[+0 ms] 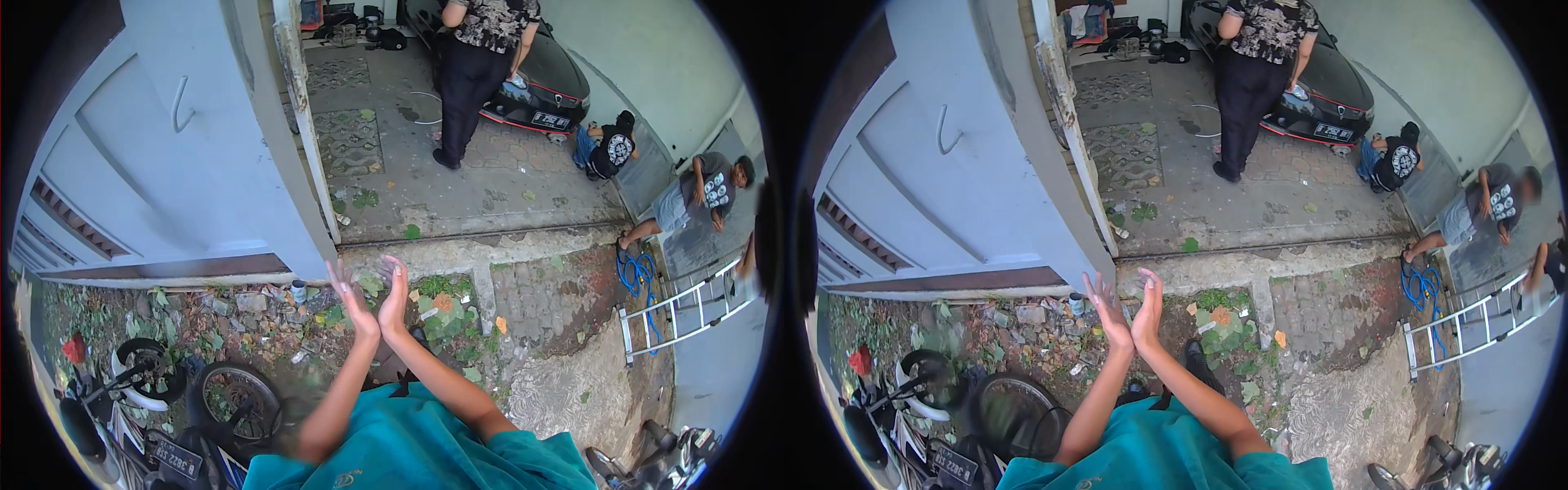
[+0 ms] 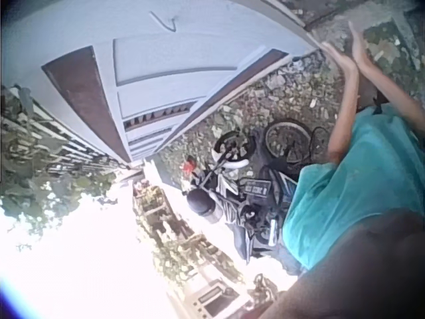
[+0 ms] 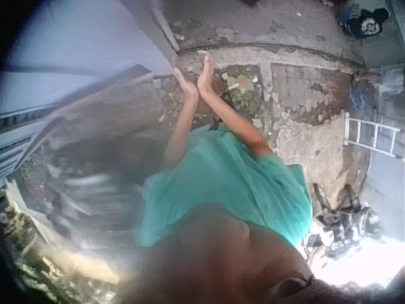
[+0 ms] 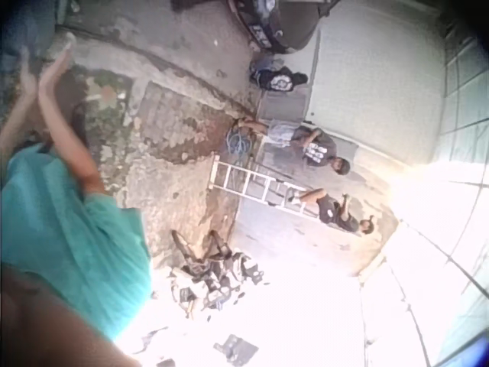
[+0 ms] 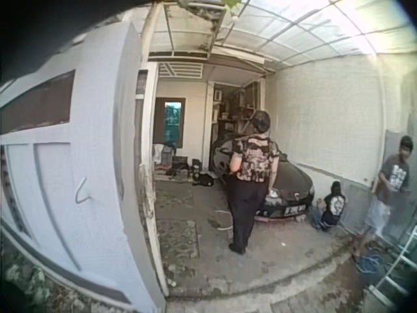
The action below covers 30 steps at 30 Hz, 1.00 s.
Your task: The person paints a wall pillar using a paintbrush and a container. The person then walks over to the paint station, stirs paint in a bucket using a paintbrush, and places the brush into the container.
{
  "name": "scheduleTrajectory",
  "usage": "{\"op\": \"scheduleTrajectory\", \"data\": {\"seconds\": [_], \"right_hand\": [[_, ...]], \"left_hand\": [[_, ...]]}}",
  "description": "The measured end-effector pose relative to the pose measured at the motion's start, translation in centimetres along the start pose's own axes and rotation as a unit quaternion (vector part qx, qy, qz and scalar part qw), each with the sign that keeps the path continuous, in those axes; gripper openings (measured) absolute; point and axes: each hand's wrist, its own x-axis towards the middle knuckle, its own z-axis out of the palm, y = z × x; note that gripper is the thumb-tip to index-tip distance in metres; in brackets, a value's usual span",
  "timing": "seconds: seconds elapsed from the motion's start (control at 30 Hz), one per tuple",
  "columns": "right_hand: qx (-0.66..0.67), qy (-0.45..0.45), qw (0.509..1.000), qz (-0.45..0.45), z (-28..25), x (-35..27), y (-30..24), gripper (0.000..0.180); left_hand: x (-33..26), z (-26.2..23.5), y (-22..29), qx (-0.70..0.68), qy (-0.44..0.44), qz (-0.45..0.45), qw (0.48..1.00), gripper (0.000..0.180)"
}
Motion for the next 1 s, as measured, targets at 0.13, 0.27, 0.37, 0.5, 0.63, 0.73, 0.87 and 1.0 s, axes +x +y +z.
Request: {"op": "scheduleTrajectory", "data": {"seconds": [0.13,0.27,0.37,0.5,0.63,0.73,0.87,1.0], "right_hand": [[0.023,-0.067,0.997,-0.014,1.1,4.1,-1.9,0.04],[0.061,-0.142,0.988,-0.013,1.7,7.6,-3.9,0.039],[0.055,-0.19,0.98,-0.008,1.7,10.3,-5.5,0.039],[0.116,-0.239,0.964,0.012,1.5,13.2,-7.2,0.039],[0.14,-0.276,0.951,-0.004,2.5,14.1,-8.6,0.043],[0.133,-0.292,0.947,0.012,3.2,13.8,-9.0,0.04],[0.138,-0.27,0.952,0.03,4.2,13.5,-8.7,0.039],[0.101,-0.254,0.962,0.024,6.2,14.1,-9.9,0.028]], "left_hand": [[3.6,2.6,0.0,0.0,0.05,0.023,0.998,0.068],[6.4,5.8,0.9,-0.035,0.081,0.02,0.996,0.07],[7.8,8.5,1.8,-0.063,0.093,0.031,0.993,0.069],[8.7,11.5,2.8,-0.054,0.11,0.093,0.988,0.069],[9.6,12.6,4.4,-0.035,0.111,0.146,0.983,0.069],[10.0,12.4,5.5,-0.027,0.115,0.167,0.979,0.071],[10.8,11.9,6.3,-0.005,0.117,0.166,0.979,0.071],[11.8,11.2,6.7,-0.009,0.122,0.132,0.984,0.068]]}}
